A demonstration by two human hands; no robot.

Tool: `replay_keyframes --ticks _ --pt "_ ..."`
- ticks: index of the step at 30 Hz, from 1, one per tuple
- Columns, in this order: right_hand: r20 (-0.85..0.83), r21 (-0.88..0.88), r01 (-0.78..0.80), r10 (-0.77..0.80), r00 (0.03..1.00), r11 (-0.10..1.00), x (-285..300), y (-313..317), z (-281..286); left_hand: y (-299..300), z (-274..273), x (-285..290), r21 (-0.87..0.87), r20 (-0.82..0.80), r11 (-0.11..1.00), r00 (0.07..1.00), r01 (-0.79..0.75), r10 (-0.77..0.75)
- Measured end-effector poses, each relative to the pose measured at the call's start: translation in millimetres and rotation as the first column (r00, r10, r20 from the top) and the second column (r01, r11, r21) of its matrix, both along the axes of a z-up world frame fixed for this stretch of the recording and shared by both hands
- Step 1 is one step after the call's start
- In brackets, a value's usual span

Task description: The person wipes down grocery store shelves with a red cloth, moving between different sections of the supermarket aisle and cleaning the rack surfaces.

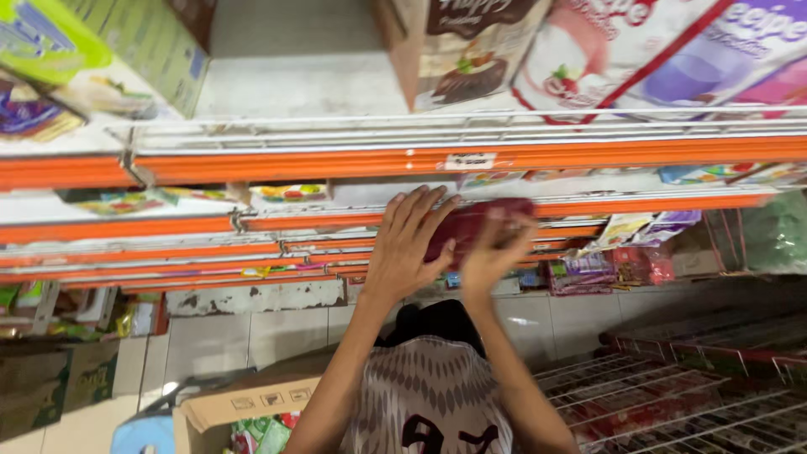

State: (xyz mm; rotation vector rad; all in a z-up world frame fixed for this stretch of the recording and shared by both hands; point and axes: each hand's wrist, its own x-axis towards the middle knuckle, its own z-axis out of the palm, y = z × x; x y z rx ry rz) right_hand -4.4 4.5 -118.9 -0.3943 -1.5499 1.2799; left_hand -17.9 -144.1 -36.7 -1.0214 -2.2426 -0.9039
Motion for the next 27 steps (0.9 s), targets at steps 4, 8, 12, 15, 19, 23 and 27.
replay_keyframes --ticks 4,8,12,15,19,23,27 --pt "-0.153 -0.150 -0.373 0.351 0.924 0.916 -10 -70 -5 -22 -27 3 0.165 0.057 0.986 0.998 0.013 -0.023" --pt "0.109 0.172 -0.622 0.613 0.783 0.764 -9 -95 25 -51 -46 13 0.393 0.117 0.904 0.984 -0.169 0.133" --pt "0.248 0.358 -0.648 0.600 0.760 0.672 2 -106 55 -75 -38 24 0.395 0.148 0.880 0.964 -0.263 0.222" --pt "0.122 0.444 -0.298 0.272 0.954 0.845 20 -103 79 -85 -11 13 0.253 -0.019 0.917 0.946 -0.308 0.323" --pt "0.127 0.596 -0.240 0.206 0.970 0.766 22 -68 113 -73 4 -5 0.125 -0.010 0.985 0.992 -0.122 0.124" --pt "0.299 0.543 -0.332 0.192 0.935 0.771 -8 -56 126 -78 -13 -21 0.199 -0.038 0.980 0.999 -0.010 0.018" --pt "0.367 0.583 -0.529 0.381 0.849 0.617 -54 -45 109 -77 -29 -34 0.178 -0.093 0.984 0.996 0.005 0.012"
